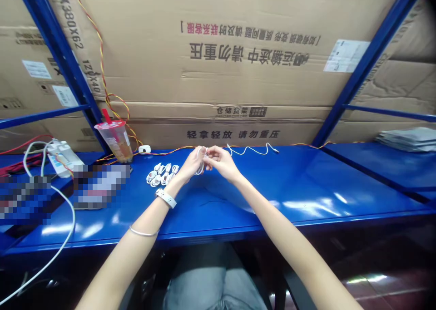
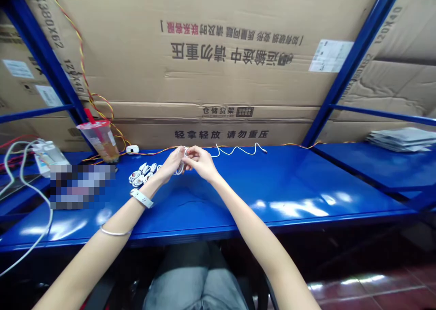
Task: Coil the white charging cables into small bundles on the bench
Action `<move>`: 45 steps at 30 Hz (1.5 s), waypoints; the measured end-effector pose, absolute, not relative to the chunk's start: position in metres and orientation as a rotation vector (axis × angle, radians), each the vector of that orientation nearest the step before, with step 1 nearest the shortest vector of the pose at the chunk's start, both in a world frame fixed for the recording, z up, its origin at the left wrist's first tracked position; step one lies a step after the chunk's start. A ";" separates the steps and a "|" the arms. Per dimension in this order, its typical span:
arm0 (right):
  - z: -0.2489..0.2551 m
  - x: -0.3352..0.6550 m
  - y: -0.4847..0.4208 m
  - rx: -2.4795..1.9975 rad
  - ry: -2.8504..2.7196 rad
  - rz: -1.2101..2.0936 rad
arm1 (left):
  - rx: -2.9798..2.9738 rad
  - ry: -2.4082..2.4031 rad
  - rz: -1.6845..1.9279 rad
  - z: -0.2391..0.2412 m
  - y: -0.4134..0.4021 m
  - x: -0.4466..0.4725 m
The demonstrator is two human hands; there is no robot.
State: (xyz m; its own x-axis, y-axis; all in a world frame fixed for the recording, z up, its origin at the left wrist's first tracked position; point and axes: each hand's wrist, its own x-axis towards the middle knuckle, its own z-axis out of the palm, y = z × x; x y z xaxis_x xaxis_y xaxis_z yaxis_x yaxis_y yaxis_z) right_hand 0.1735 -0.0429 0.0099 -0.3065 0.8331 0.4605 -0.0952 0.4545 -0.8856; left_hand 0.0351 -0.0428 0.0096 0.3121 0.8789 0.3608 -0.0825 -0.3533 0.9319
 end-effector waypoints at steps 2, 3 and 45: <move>0.009 0.174 -0.042 -0.668 -1.587 1.066 | 1.605 0.707 1.183 0.010 -0.044 0.036; 0.008 0.174 -0.041 -0.681 -1.569 1.061 | 1.619 0.685 1.141 0.011 -0.045 0.035; 0.012 0.187 -0.038 -0.840 -1.983 0.590 | 1.607 0.800 0.881 0.007 -0.043 0.025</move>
